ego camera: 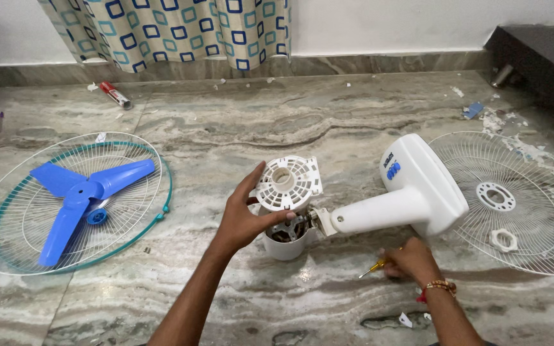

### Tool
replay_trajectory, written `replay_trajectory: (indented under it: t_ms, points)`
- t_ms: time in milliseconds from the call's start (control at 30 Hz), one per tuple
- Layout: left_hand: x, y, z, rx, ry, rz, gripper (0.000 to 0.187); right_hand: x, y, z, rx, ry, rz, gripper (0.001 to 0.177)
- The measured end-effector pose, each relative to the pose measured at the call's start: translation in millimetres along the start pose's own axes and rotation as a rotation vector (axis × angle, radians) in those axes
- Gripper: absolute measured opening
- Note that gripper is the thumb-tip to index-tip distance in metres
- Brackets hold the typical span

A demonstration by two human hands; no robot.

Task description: The person uses a screwdriver to remove screws from the front housing of a white fan motor assembly. They then detach the plastic cover to expose the internal motor components.

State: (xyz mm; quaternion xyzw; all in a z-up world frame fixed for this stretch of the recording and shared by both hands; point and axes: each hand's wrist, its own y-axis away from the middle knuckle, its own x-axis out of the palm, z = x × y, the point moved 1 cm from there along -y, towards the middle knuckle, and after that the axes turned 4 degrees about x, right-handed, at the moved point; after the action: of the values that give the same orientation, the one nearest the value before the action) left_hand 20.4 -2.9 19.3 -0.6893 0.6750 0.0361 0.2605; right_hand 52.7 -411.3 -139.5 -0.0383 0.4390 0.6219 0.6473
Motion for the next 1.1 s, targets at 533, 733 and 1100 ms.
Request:
replay_trajectory:
  t_ms: [533, 733, 1100]
  points:
    - [-4.4, 0.7, -15.0, 0.146, 0.049, -0.084, 0.127, -41.9, 129.1, 106.9, -0.338, 0.260, -0.503, 0.033]
    - [-3.9, 6.0, -23.8, 0.284, -0.012, -0.124, 0.130, -19.9, 148.8, 153.5, -0.817, -0.203, -0.558, 0.019]
    - [5.7, 13.2, -25.4, 0.352, -0.041, -0.018, 0.138, 32.0, 131.2, 182.3, -0.652, -0.760, 0.109, 0.041]
